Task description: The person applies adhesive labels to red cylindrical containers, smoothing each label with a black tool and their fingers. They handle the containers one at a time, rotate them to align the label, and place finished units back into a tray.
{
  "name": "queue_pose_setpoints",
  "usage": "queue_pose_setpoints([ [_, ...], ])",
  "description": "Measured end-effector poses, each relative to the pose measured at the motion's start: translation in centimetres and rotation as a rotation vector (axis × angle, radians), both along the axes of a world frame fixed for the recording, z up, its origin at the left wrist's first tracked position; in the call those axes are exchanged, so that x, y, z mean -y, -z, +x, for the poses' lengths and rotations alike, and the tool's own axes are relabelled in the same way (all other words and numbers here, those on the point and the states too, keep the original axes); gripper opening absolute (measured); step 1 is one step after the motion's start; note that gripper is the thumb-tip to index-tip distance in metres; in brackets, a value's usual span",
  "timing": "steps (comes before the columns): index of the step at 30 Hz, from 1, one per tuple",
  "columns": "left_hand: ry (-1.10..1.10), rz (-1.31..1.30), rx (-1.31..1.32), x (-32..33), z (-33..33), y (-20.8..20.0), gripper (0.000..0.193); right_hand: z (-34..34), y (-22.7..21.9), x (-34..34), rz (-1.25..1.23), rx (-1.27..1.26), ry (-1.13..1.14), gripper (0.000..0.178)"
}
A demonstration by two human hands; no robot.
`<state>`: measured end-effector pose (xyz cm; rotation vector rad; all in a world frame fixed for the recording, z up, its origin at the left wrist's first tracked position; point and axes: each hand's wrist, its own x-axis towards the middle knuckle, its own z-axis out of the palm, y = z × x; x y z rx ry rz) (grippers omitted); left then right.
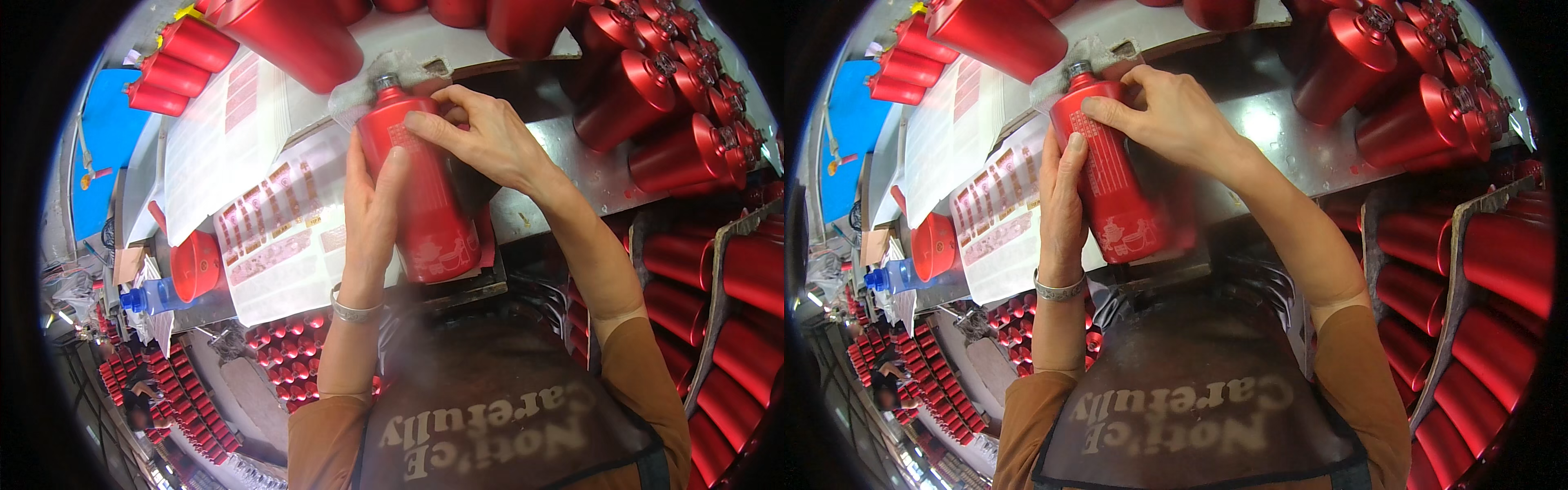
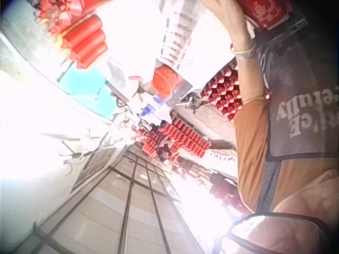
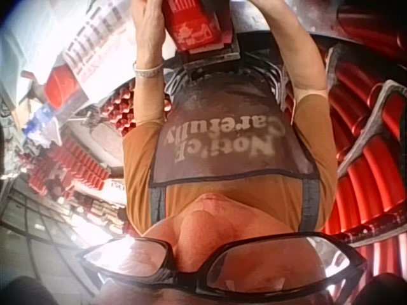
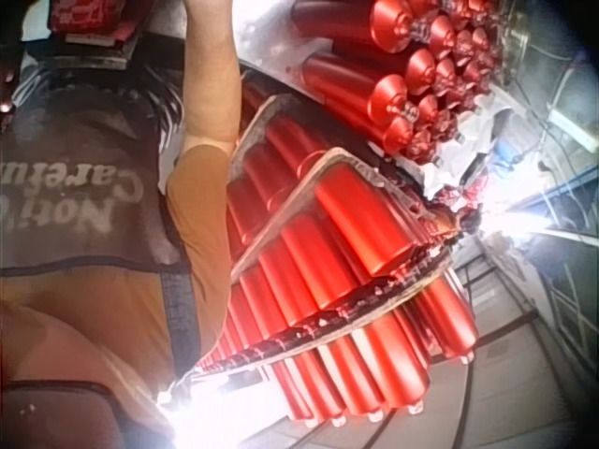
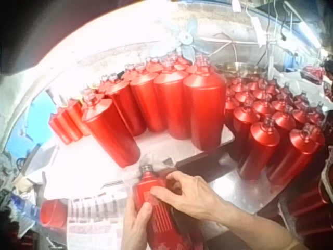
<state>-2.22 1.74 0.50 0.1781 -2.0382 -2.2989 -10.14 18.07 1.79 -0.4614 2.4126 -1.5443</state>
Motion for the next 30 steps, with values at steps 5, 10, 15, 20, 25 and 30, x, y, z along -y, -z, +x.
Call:
queue_pose_setpoints([
  [5,0.005,0.000,-0.003,0.1,-0.1,0.1,0.061,-0.3,0.4,0.2,-0.008,-0.025,0.009,0.076],
  [10,0.004,0.046,-0.012,0.6,0.2,0.6,0.068,0.7,0.9,-0.3,-0.115,0.054,0.014,0.075],
  [15,0.068,0.041,-0.011,0.9,1.4,0.5,0.077,3.3,1.2,-1.3,-0.192,0.086,-0.038,0.090],
  [20,0.070,0.078,0.011,0.7,1.9,0.4,0.082,4.5,1.5,-1.8,-0.214,0.111,-0.076,0.092],
  [25,0.084,0.069,0.005,0.8,1.9,0.4,0.083,4.5,1.7,-1.8,-0.227,0.083,-0.090,0.092],
  [30,0.094,0.071,0.011,0.9,2.0,0.4,0.084,4.6,1.8,-2.0,-0.226,0.081,-0.103,0.094],
])
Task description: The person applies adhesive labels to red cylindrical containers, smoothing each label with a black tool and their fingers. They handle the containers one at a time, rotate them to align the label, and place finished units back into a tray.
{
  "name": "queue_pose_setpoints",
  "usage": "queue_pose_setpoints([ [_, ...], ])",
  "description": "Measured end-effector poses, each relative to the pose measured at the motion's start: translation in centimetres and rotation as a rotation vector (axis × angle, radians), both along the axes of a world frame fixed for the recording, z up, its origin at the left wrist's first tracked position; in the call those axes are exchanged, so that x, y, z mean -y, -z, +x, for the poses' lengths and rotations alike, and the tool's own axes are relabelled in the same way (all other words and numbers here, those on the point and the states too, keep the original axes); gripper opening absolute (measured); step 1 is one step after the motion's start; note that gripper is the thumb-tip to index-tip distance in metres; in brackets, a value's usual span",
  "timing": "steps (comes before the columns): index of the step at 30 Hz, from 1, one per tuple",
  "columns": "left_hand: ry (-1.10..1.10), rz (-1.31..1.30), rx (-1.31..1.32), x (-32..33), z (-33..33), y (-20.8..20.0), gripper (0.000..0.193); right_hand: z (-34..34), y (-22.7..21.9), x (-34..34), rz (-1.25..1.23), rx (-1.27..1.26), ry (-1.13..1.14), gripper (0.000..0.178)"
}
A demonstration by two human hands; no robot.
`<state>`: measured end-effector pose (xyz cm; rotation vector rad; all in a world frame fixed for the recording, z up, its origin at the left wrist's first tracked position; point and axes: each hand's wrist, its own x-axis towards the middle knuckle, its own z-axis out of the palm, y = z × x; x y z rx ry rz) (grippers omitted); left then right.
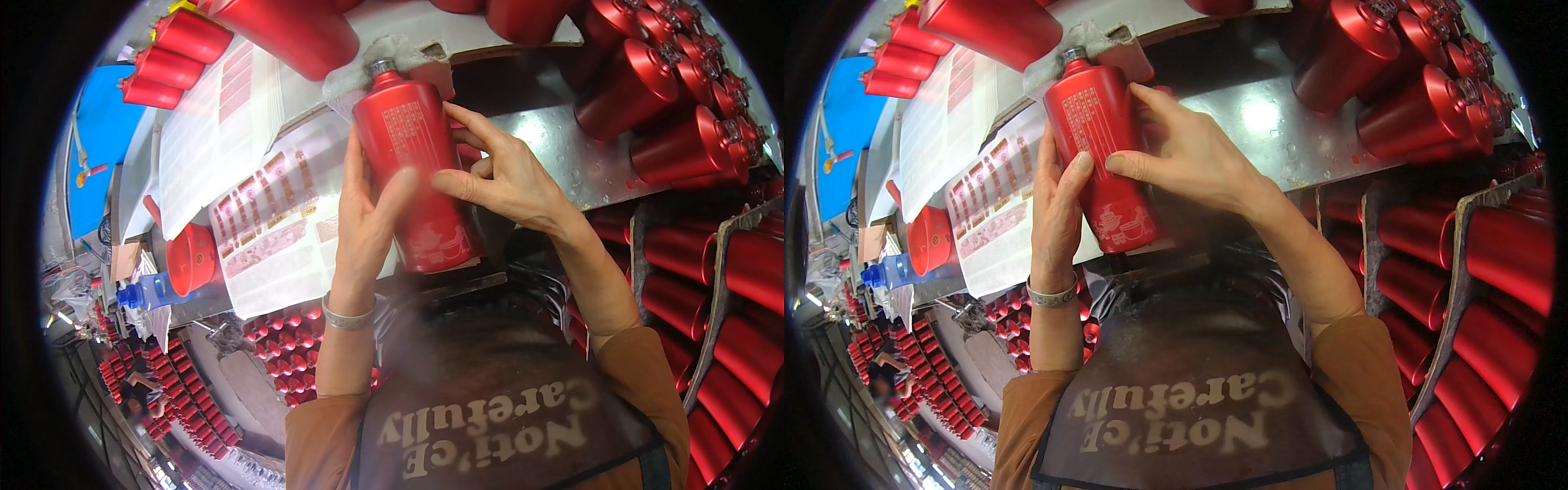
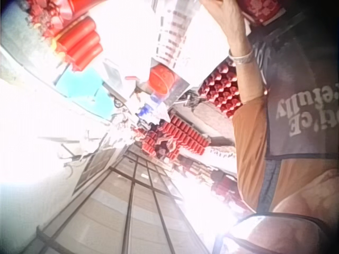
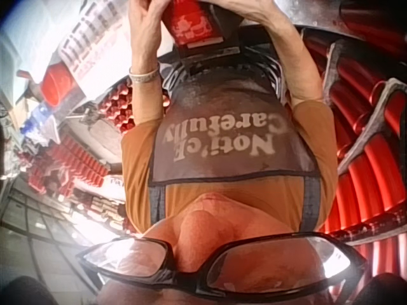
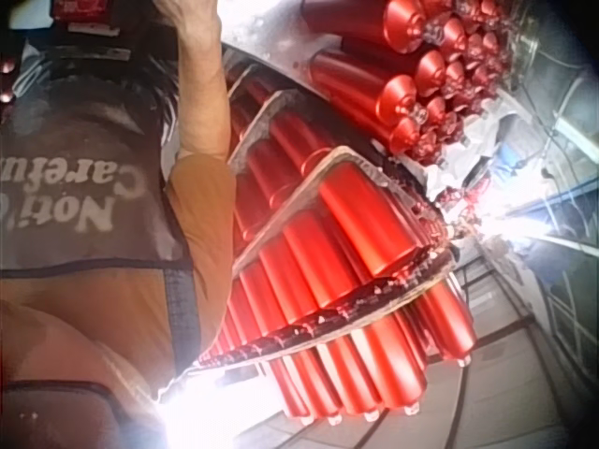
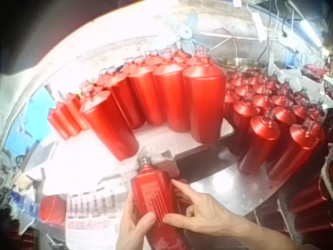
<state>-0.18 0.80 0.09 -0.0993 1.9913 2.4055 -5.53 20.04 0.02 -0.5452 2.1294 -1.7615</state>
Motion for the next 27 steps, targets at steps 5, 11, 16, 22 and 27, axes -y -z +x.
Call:
queue_pose_setpoints([
  [5,0.005,-0.012,-0.003,0.07,0.02,0.01,0.084,-0.03,0.10,-0.10,-0.018,0.019,-0.011,0.093],
  [11,-0.015,-0.009,0.001,0.01,0.05,0.07,0.084,-0.04,0.22,-0.02,-0.067,0.050,-0.005,0.090],
  [16,-0.015,0.037,-0.003,0.11,0.09,0.19,0.084,-0.12,0.28,0.07,-0.080,0.045,0.024,0.089],
  [22,-0.023,0.011,0.003,0.06,0.00,0.34,0.083,0.12,0.30,0.18,-0.075,0.041,0.020,0.088],
  [27,-0.035,0.022,0.019,-0.18,0.03,0.18,0.082,0.16,0.24,0.08,-0.094,0.050,0.014,0.089],
])
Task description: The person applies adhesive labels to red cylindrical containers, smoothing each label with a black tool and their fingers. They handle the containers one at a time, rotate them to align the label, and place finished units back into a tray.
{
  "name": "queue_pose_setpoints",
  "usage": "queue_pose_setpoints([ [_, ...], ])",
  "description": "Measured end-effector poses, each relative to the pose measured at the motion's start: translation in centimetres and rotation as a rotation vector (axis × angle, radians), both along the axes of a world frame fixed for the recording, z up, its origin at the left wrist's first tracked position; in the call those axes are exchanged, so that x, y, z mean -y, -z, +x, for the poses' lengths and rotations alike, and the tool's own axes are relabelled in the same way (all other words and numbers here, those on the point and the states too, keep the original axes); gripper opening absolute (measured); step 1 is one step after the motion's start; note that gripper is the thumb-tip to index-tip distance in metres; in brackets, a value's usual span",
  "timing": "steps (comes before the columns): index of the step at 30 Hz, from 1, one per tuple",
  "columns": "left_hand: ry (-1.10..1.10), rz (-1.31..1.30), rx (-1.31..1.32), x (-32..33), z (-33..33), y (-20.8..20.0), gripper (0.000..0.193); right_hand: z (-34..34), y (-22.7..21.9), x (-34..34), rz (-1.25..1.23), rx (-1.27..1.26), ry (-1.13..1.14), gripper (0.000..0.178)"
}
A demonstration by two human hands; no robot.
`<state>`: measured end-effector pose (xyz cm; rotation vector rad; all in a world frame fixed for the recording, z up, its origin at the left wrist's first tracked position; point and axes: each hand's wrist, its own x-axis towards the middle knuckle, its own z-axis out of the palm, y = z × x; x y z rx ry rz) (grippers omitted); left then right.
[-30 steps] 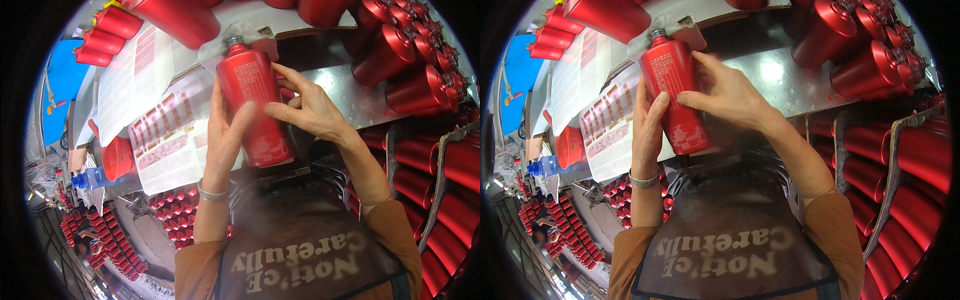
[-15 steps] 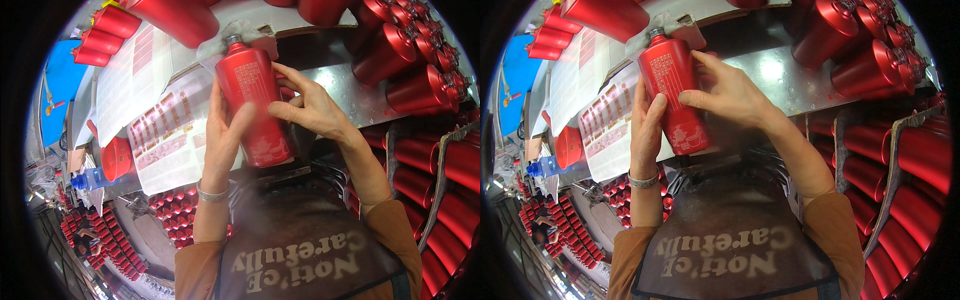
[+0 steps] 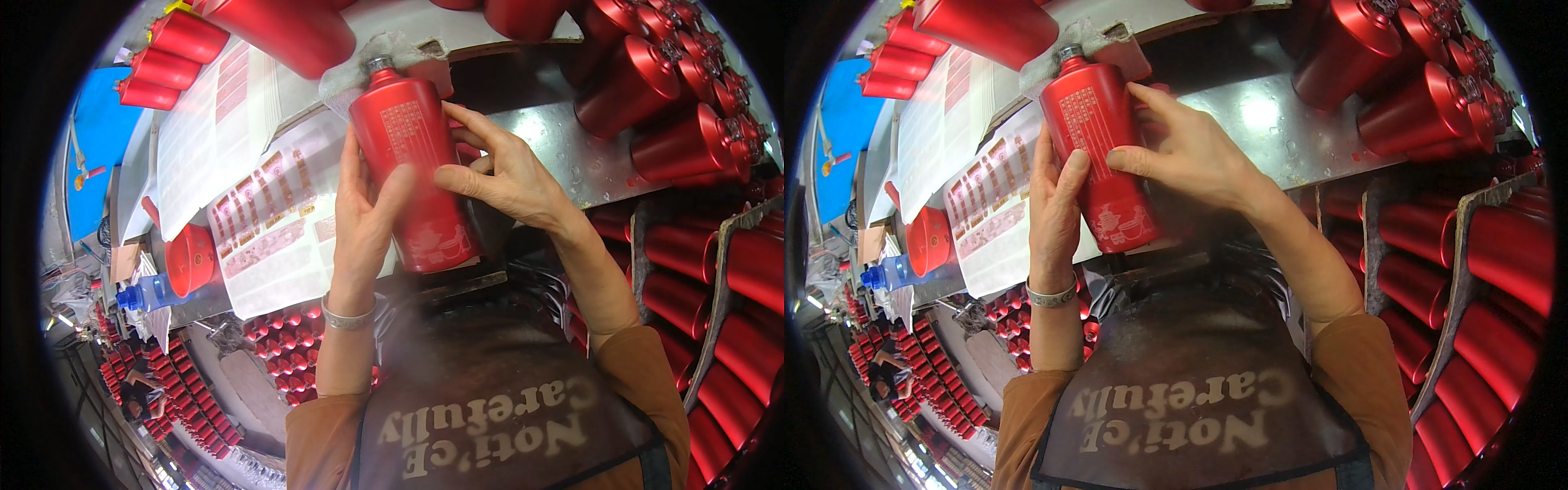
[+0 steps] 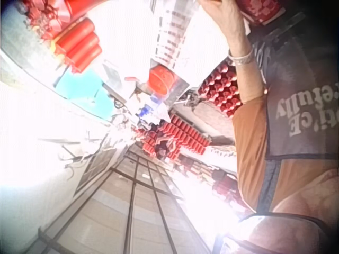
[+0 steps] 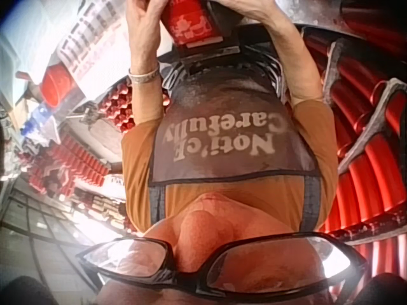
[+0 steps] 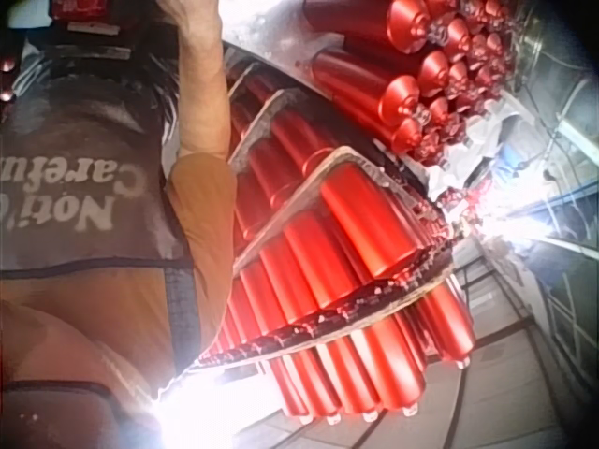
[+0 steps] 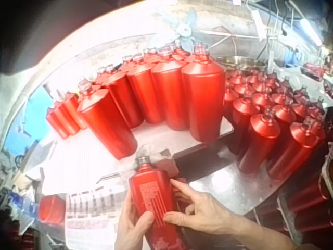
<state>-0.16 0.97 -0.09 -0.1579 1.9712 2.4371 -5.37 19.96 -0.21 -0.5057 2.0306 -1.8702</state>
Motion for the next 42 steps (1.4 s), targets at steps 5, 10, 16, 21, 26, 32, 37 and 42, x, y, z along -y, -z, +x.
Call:
queue_pose_setpoints([
  [5,-0.003,-0.023,-0.018,-0.1,-0.1,-0.1,0.082,-0.1,0.1,-0.1,0.004,0.000,-0.009,0.090],
  [10,-0.005,-0.018,-0.025,-0.1,-0.2,0.1,0.082,-0.3,0.6,-0.3,-0.043,0.058,-0.028,0.088],
  [16,-0.037,-0.051,-0.025,-0.2,0.0,-0.2,0.085,-2.9,0.7,-0.4,0.001,0.155,0.027,0.076],
  [21,-0.158,-0.231,-0.201,-0.9,0.7,-0.4,0.086,-4.7,0.3,0.8,0.068,0.052,0.074,0.075],
  [26,-0.086,-0.803,-0.406,0.3,0.3,-0.5,0.064,-4.6,-0.2,1.7,0.122,0.039,0.108,0.077],
  [32,-0.038,-0.814,-0.471,0.4,-0.2,-0.4,0.060,-4.2,-0.8,1.7,0.167,0.014,0.111,0.075],
  [37,-0.041,-0.837,-0.455,0.2,-0.2,-0.7,0.060,-4.2,-0.6,1.7,0.168,0.020,0.097,0.069],
  [42,-0.049,-0.827,-0.455,0.1,-0.1,-0.7,0.060,-4.6,-0.3,1.6,0.113,0.038,0.068,0.065],
])
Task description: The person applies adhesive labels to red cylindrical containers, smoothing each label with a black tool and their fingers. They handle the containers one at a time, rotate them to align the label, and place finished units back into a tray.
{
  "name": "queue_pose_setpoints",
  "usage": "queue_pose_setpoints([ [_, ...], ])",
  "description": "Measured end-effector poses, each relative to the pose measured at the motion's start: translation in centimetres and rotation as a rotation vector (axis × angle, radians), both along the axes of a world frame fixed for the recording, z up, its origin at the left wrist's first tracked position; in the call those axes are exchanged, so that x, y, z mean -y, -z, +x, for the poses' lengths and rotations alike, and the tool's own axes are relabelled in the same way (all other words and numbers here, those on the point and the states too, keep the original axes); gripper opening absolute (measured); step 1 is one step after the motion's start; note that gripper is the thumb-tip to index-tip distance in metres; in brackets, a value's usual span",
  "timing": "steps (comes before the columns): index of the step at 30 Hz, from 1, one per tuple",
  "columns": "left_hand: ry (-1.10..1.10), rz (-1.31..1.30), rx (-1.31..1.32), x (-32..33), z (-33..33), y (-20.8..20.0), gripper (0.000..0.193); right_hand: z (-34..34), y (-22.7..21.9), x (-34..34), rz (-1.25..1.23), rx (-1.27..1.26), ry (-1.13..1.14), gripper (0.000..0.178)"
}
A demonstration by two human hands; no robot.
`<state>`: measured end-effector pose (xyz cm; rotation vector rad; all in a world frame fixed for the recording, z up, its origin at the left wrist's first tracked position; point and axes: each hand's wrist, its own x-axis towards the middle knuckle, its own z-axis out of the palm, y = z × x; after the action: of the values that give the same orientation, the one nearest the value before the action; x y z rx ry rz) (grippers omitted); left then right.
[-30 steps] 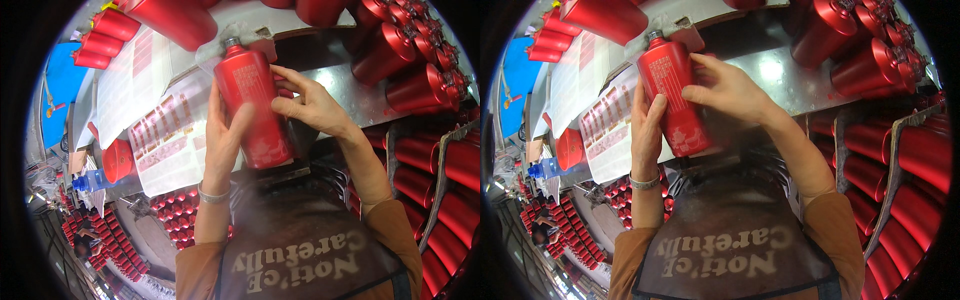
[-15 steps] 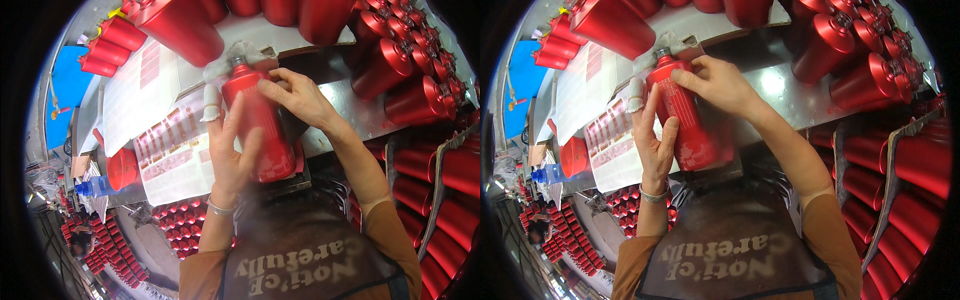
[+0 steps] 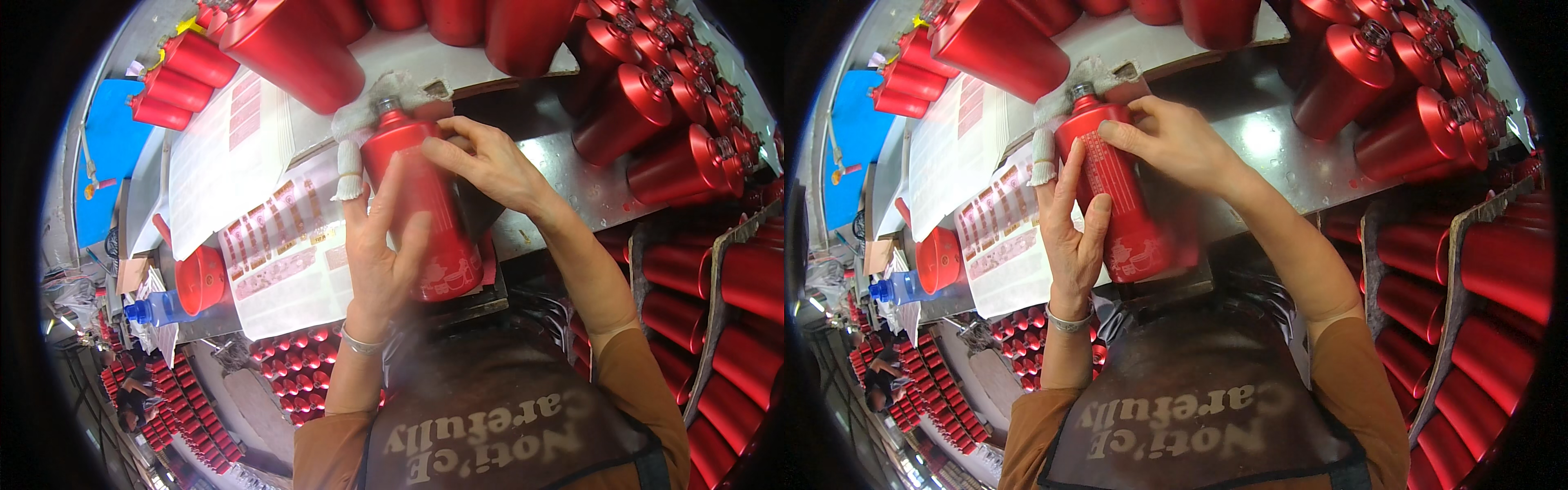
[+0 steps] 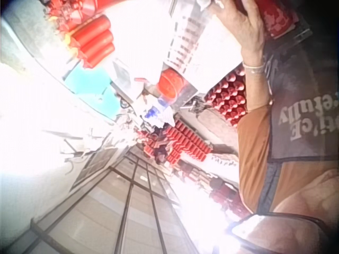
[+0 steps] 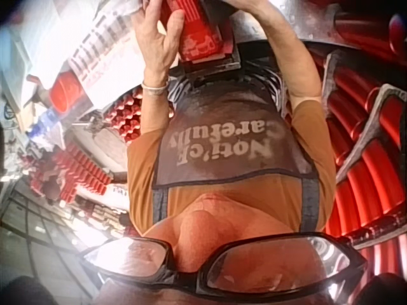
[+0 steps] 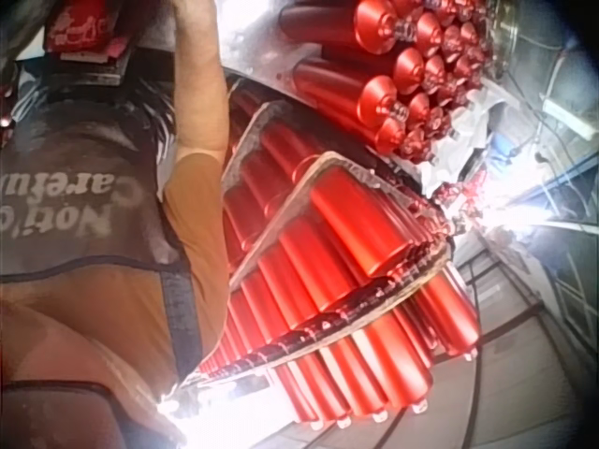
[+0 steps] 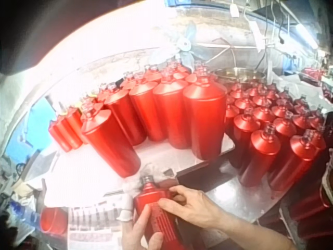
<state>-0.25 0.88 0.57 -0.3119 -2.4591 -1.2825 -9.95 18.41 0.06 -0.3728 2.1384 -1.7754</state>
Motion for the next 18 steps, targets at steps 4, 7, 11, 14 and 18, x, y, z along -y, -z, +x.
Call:
queue_pose_setpoints([
  [4,-0.011,-0.004,-0.022,-0.14,0.01,0.09,0.060,-0.12,-0.11,-0.15,-0.007,0.002,-0.026,0.084],
  [7,-0.015,-0.020,-0.032,-0.18,0.00,0.10,0.060,-0.16,-0.17,-0.23,-0.012,0.012,-0.025,0.084],
  [11,-0.018,-0.041,-0.042,-0.21,0.01,0.07,0.059,-0.33,0.18,-0.39,-0.024,0.013,-0.047,0.082],
  [14,-0.019,-0.040,-0.040,-0.17,0.00,0.02,0.059,-0.34,0.54,-0.53,-0.087,0.060,-0.054,0.081],
  [18,-0.013,-0.030,-0.026,-0.09,0.00,-0.01,0.059,0.10,0.60,-0.61,-0.159,0.044,-0.094,0.080],
])
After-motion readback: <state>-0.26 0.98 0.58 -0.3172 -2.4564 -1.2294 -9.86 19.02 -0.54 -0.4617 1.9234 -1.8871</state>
